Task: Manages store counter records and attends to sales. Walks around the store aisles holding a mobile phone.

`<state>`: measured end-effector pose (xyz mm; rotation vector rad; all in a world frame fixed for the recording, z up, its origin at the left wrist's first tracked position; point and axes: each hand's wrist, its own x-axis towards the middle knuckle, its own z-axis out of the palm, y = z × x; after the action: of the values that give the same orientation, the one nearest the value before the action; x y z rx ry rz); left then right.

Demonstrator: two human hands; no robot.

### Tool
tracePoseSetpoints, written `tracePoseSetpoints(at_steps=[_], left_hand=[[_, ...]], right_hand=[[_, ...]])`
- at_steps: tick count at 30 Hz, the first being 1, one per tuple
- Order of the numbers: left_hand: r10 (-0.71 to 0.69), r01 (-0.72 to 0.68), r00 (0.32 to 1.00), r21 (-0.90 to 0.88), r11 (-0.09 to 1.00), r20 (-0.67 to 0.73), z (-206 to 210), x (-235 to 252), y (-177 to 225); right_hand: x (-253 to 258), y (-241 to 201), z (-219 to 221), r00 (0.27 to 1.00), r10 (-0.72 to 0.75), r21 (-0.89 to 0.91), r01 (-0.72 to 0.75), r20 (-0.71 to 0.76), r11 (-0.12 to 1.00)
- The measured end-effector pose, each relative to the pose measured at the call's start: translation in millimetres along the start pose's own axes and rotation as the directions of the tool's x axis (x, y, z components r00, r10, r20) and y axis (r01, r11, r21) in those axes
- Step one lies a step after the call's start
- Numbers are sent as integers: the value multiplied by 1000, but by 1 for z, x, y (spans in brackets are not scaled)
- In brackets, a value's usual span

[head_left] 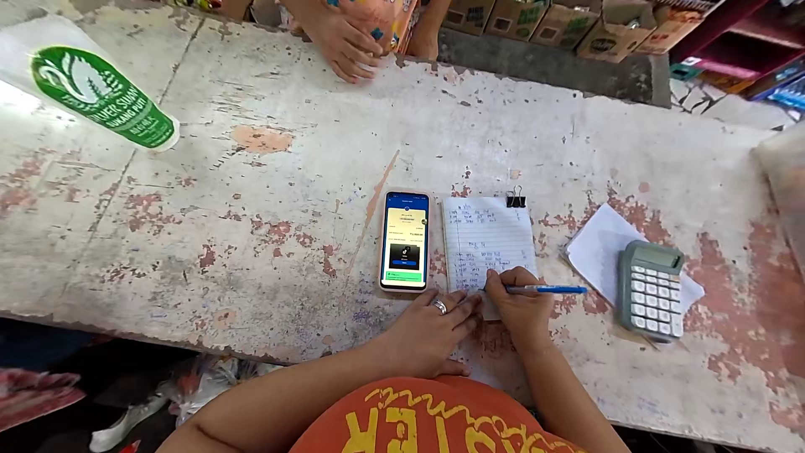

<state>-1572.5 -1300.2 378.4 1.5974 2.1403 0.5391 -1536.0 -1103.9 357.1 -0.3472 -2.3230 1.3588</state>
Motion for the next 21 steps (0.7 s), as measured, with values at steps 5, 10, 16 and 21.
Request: tracePoseSetpoints(at_steps=[5, 10, 16, 21], left_hand=[[-3, 3, 1000, -2, 1000, 7, -1, 0, 1], [2, -2, 1000, -1, 1000, -13, 1, 0, 0], [-1, 1, 1000, -6, 1000, -6, 2, 0, 0], [-2, 2, 1000, -5, 1000, -6, 1, 1, 0]], right_hand=[[0, 1, 0, 1000, 18, -2, -18, 1, 1000], [0, 0, 0, 1000, 15, 14, -15, 0, 1000], [0, 1, 0, 1000, 15, 33, -15, 0, 999], [-1, 1, 1, 1000, 4, 29, -4, -4, 1000]])
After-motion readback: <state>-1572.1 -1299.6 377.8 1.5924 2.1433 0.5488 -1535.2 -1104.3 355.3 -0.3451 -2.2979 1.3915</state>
